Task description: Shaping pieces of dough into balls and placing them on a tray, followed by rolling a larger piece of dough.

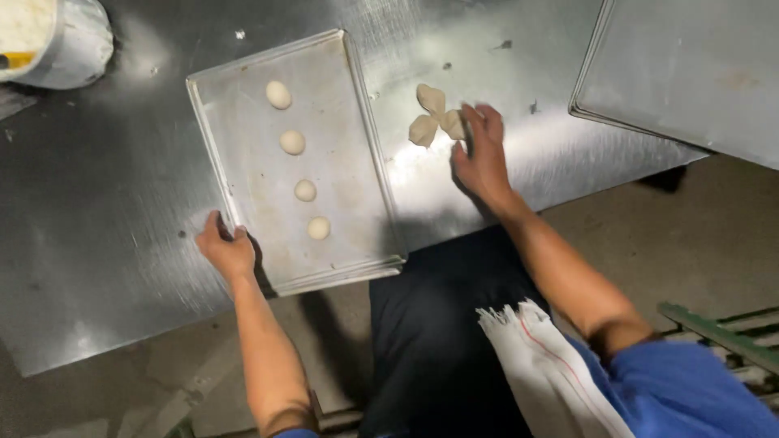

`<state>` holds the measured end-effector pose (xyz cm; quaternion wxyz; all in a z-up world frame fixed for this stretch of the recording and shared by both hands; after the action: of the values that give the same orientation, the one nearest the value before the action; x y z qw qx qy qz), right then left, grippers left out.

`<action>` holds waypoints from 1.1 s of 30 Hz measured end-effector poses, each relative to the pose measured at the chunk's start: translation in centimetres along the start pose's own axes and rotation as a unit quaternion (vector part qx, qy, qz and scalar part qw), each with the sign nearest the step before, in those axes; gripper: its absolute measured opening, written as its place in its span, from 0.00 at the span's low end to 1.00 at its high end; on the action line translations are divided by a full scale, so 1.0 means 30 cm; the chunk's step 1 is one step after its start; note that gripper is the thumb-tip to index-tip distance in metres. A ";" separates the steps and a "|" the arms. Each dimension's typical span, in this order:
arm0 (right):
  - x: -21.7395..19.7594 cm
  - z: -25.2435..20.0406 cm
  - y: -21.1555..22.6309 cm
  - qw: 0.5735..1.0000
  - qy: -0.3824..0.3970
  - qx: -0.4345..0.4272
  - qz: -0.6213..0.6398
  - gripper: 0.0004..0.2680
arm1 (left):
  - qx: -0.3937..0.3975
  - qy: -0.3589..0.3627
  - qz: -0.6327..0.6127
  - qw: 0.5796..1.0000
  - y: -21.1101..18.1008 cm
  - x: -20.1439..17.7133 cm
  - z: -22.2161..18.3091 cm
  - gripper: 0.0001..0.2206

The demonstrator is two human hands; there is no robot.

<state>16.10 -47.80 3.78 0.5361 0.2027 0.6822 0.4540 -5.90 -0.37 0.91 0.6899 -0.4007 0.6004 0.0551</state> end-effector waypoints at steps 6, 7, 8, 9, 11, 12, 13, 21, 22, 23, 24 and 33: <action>-0.064 0.132 -0.054 0.996 0.068 -0.025 -0.049 0.25 | 0.106 -0.034 -0.122 0.986 -0.670 0.105 -0.253 0.16; -0.083 0.113 -0.127 0.996 0.066 -0.022 -0.052 0.25 | 0.107 -0.032 -0.125 0.986 -0.750 0.177 -0.310 0.16; -0.109 0.088 -0.196 0.998 0.011 -0.018 -0.057 0.24 | 0.148 0.052 -0.164 0.974 -0.833 0.259 -0.359 0.15; -0.134 0.060 -0.264 0.997 -0.044 -0.014 -0.063 0.22 | 0.187 0.135 -0.200 0.952 -0.917 0.337 -0.414 0.14; -0.294 -0.074 -0.412 0.983 -0.157 -0.002 -0.091 0.20 | 0.137 0.229 -0.241 0.933 -1.075 0.379 -0.445 0.17; -0.376 -0.155 -0.481 0.959 -0.259 0.001 -0.117 0.19 | 0.078 0.314 -0.277 0.905 -1.147 0.408 -0.471 0.21; -0.455 -0.246 -0.694 0.957 -0.264 0.004 -0.121 0.19 | 0.083 0.319 -0.278 0.902 -1.177 0.436 -0.465 0.21; -1.167 -0.908 -1.588 0.803 -0.483 0.349 -0.008 0.29 | 0.175 0.545 -0.317 0.756 -1.408 1.223 -0.449 0.27; -1.219 -0.875 -1.499 0.804 -0.481 0.350 -0.008 0.29 | 0.173 0.545 -0.317 0.757 -1.444 1.287 -0.455 0.27; -1.259 -0.839 -1.431 0.810 -0.440 0.370 0.117 0.23 | 0.143 0.539 -0.380 0.737 -1.481 1.350 -0.459 0.25; -1.294 -0.789 -1.361 0.802 -0.391 0.381 0.242 0.18 | 0.115 0.530 -0.441 0.715 -1.522 1.415 -0.451 0.23; -1.179 -0.894 -1.446 0.744 -0.386 0.380 0.391 0.04 | 0.110 0.476 -0.416 0.767 -1.820 1.443 -0.250 0.24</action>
<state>12.79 -107.50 -12.82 0.4075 0.7970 0.3933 0.2098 30.45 -59.29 -9.98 0.3104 -0.5072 0.6281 -0.5020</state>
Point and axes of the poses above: each hand's wrist, its own z-axis towards the middle knuckle, its own x-axis out of the palm, y = z × x, the point moved 3 cm from there along z, towards the middle knuckle, and after that the axes turned 14 degrees about y, right-handed, at the moved point
